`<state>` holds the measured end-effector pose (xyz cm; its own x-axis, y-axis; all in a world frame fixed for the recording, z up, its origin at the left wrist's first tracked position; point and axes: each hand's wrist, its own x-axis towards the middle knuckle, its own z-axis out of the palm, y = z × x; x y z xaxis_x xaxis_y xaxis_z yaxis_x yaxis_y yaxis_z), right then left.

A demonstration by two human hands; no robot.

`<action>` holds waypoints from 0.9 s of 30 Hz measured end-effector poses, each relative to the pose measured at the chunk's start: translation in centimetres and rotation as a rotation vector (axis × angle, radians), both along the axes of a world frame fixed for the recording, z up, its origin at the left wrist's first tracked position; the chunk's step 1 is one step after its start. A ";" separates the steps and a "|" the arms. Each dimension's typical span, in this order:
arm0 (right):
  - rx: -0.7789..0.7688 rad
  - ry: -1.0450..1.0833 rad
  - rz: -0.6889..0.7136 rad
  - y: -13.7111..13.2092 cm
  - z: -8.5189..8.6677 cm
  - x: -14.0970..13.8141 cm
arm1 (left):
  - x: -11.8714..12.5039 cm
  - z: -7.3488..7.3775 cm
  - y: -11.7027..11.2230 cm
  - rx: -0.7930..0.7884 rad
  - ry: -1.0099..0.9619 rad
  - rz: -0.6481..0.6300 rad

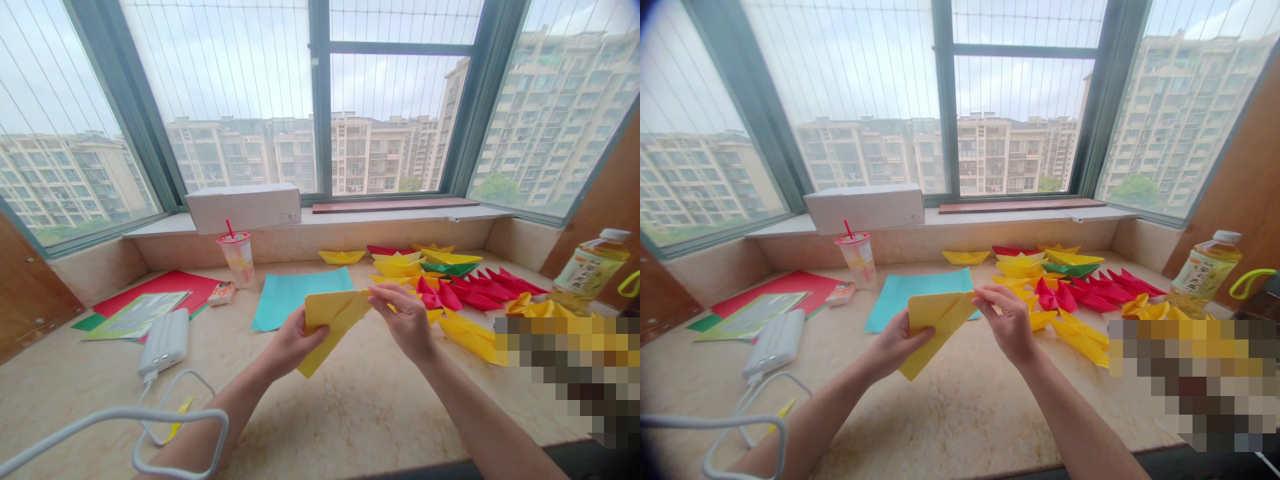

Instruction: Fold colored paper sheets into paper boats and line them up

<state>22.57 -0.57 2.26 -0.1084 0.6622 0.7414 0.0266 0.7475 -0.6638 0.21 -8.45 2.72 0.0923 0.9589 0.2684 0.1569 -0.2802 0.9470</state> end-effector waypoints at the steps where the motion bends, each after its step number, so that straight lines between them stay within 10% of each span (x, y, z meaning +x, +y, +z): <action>1: -0.028 0.020 0.036 0.0 0.0 0.0 | -0.1 0.1 0.0 -0.018 -0.023 0.006; 15: -0.553 0.018 0.334 1.5 -0.2 0.1 | -0.7 0.0 0.3 -0.051 -0.023 -0.013; 21: -0.480 0.058 0.203 1.3 0.2 0.3 | -0.8 0.1 0.4 0.022 -0.064 -0.064; 27: -0.492 0.261 0.097 1.3 0.9 0.5 | -1.4 -0.2 1.3 0.307 -0.093 0.163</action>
<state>23.08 0.75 3.16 -0.0402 0.9329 0.3579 -0.2389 0.3389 -0.9100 -1.19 -7.11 2.53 -0.0933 0.8325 0.5460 0.1394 -0.5321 0.8351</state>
